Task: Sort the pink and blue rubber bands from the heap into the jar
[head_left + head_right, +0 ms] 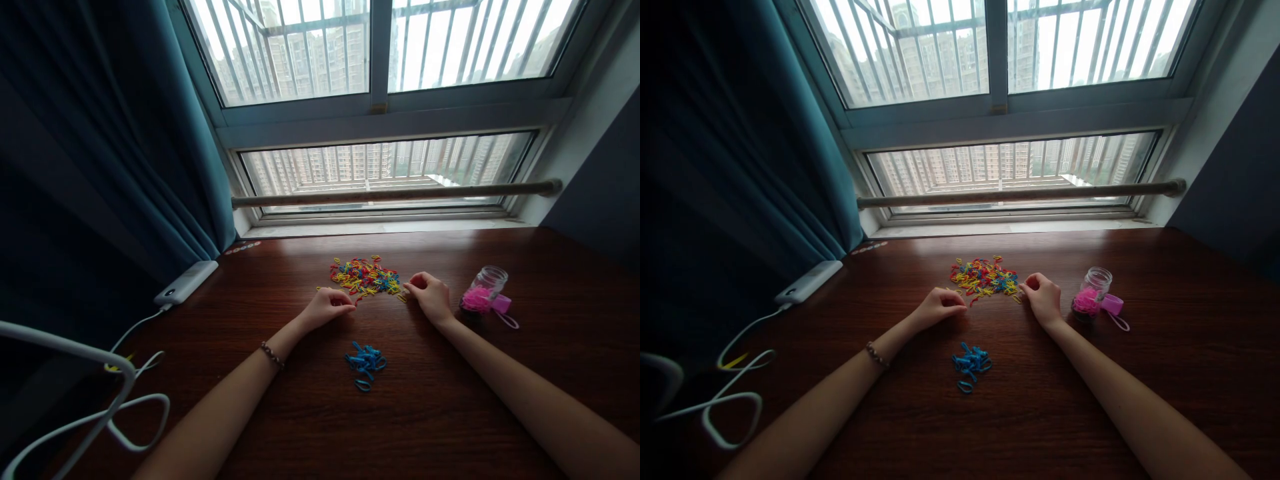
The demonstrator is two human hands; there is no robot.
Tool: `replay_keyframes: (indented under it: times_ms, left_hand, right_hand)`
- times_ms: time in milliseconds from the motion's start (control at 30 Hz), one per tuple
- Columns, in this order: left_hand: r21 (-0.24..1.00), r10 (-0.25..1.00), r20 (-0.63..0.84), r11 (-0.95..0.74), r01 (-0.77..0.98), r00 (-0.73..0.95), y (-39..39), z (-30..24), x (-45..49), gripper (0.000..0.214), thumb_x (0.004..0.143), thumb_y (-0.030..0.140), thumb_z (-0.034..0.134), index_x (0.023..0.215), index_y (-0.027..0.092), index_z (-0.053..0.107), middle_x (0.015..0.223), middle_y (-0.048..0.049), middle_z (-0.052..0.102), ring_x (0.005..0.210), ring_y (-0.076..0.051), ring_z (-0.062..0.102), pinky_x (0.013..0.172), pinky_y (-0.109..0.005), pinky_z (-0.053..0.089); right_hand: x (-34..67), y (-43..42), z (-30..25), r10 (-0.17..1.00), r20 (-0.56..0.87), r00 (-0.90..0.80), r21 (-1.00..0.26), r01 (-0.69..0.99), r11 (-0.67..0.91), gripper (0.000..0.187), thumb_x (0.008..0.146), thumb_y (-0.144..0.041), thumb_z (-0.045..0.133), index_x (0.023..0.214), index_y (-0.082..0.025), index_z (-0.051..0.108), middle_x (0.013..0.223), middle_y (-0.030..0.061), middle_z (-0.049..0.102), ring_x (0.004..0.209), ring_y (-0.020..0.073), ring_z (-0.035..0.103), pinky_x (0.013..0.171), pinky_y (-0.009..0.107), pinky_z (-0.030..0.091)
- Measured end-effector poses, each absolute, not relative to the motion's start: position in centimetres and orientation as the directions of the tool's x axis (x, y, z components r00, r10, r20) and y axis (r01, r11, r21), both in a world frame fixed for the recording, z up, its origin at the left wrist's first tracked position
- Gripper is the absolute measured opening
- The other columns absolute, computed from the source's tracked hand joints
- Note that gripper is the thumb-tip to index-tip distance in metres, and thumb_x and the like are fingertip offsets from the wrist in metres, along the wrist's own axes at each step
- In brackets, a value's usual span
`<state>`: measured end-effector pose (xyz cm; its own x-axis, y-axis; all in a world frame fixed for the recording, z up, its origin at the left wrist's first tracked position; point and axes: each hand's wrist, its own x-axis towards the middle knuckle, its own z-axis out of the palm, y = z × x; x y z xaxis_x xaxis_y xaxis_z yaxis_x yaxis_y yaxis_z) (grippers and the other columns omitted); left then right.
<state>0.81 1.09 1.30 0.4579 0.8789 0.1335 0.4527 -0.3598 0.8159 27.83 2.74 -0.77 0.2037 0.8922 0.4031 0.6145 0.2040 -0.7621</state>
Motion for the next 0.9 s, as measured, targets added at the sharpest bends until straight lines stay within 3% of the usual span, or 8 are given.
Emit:
replay_keyframes:
  times_ms: [233, 400, 500, 733, 900]
  left_hand:
    - [0.817, 0.877, 0.123, -0.355, 0.454, 0.465, 1.2, 0.9, 0.7, 0.030, 0.071, 0.039, 0.059, 0.074, 0.009, 0.066, 0.069, -0.0051, 0.063, 0.061, -0.011, 0.053, 0.055, -0.019, 0.040]
    - [0.825, 0.876, 0.118, -0.349, 0.445, 0.468, 1.2, 0.8, 0.8, 0.030, 0.071, 0.038, 0.059, 0.074, 0.009, 0.066, 0.068, -0.0045, 0.063, 0.059, -0.010, 0.052, 0.054, -0.019, 0.039]
    - [0.815, 0.879, 0.115, -0.350, 0.463, 0.462, 1.2, 0.9, 0.8, 0.029, 0.072, 0.038, 0.059, 0.074, 0.009, 0.066, 0.065, -0.0037, 0.062, 0.057, -0.009, 0.050, 0.051, -0.018, 0.037]
    - [0.806, 0.875, 0.125, -0.364, 0.467, 0.467, 1.2, 0.8, 0.8, 0.030, 0.073, 0.038, 0.057, 0.075, 0.009, 0.066, 0.064, -0.0034, 0.061, 0.056, -0.009, 0.049, 0.050, -0.018, 0.036]
    - [0.764, 0.887, 0.198, -0.406, 0.500, 0.418, 1.3, 0.7, 0.7, 0.029, 0.077, 0.036, 0.053, 0.076, 0.010, 0.066, 0.064, -0.0032, 0.061, 0.055, -0.009, 0.050, 0.051, -0.019, 0.038]
  right_hand:
    - [28.5, 3.2, -1.3, 0.933, 0.349, 0.092, -0.752, 0.621, 0.220, 0.022, 0.069, -0.037, 0.053, 0.072, -0.021, 0.068, 0.067, 0.0017, 0.067, 0.062, 0.0165, 0.061, 0.062, 0.027, 0.044]
    - [29.0, 3.5, -1.5, 0.905, 0.424, -0.043, -0.582, 0.753, 0.309, 0.024, 0.074, -0.032, 0.049, 0.075, -0.021, 0.071, 0.071, 0.0033, 0.064, 0.066, 0.0165, 0.058, 0.063, 0.027, 0.041]
    - [29.3, 4.0, -1.7, 0.910, 0.408, -0.069, -0.542, 0.784, 0.302, 0.028, 0.077, -0.032, 0.045, 0.078, -0.021, 0.070, 0.070, 0.0039, 0.062, 0.065, 0.0159, 0.056, 0.061, 0.026, 0.040]
    - [29.5, 4.6, -1.8, 0.914, 0.406, -0.016, -0.606, 0.744, 0.282, 0.031, 0.081, -0.027, 0.037, 0.081, -0.018, 0.066, 0.076, 0.0051, 0.058, 0.072, 0.0166, 0.055, 0.067, 0.027, 0.040]
    - [27.2, 2.1, 1.1, 0.884, 0.465, -0.057, -0.754, 0.498, 0.429, 0.027, 0.080, -0.033, 0.043, 0.088, -0.017, 0.063, 0.077, 0.0050, 0.056, 0.061, 0.0135, 0.050, 0.057, 0.025, 0.041]
